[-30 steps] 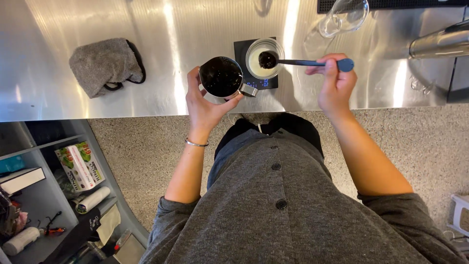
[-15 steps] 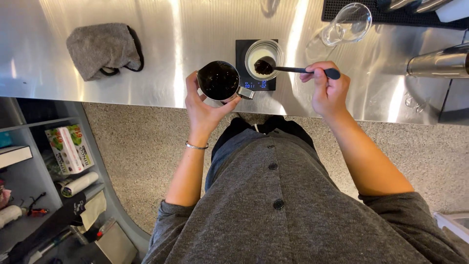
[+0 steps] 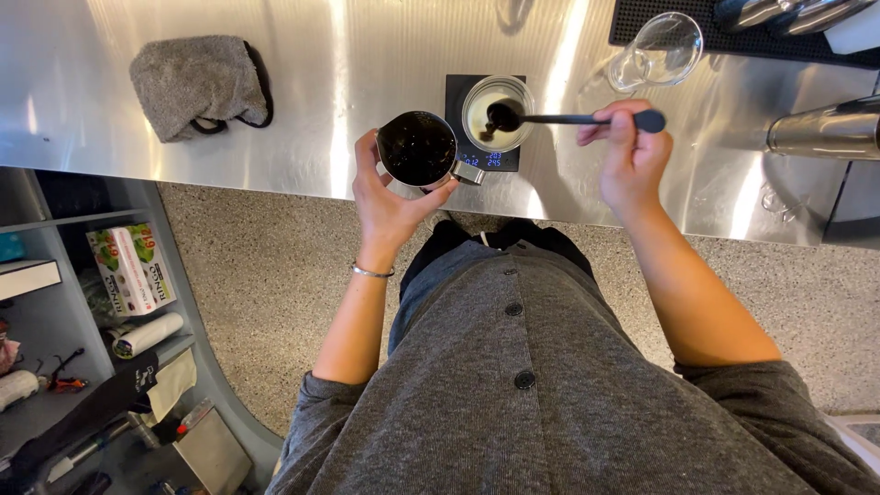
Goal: The person stirs a dark coffee mixture in a metal pitcher with a spoon, fills the pitcher with water at the tap, wipes the counter with a cloth, places a glass of milk on a digital scale, and spoons the coffee mixture into the glass of milk.
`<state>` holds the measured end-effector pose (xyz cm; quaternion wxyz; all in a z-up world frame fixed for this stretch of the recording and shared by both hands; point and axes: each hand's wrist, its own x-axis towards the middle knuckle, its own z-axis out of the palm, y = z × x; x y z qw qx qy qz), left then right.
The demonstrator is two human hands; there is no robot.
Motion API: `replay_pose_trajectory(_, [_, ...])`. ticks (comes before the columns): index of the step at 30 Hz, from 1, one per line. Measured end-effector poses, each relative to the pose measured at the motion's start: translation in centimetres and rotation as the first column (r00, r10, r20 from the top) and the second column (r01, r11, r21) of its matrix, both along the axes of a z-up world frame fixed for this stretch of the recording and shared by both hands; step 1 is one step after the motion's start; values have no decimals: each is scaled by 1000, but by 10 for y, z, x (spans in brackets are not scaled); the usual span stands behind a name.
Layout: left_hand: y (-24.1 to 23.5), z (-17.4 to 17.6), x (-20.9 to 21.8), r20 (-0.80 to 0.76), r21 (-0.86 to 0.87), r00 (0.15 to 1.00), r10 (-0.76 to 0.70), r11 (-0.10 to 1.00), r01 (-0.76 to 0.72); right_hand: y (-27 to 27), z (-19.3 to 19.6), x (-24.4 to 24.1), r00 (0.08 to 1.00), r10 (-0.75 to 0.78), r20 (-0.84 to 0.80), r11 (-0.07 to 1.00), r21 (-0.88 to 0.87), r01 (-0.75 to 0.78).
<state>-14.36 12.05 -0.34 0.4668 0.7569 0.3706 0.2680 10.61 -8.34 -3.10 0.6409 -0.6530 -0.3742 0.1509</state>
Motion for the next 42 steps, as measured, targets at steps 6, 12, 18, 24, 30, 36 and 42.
replay_pose_trajectory(6, [2, 5, 1, 4, 0, 1000, -7, 1000, 7, -9, -9, 16, 991, -44, -127, 994, 93, 56])
replay_pose_trajectory(12, [4, 2, 0, 22, 8, 998, -60, 998, 60, -14, -10, 20, 976, -56, -209, 984, 154, 89])
replay_pose_trajectory(18, [4, 3, 3, -26, 56, 994, -104, 993, 105, -18, -5, 17, 967, -47, -251, 982, 168, 91])
replay_pose_trajectory(24, [4, 6, 7, -3, 50, 985, -175, 983, 175, -17, 9, 18, 950, -31, -309, 973, 207, 99])
replay_pose_trajectory(30, [-10, -1, 11, -54, 25, 970, -238, 971, 240, -26, 57, -3, 938, 13, -347, 935, 338, 112])
replay_pose_trajectory(36, [-36, 9, 36, 42, -38, 922, -385, 922, 386, -51, 107, -10, 792, 488, 368, 860, -49, -507])
replay_pose_trajectory(42, [-56, 24, 65, 17, 75, 829, -560, 827, 557, -89, 150, -17, 663, 465, 588, 884, -349, -310])
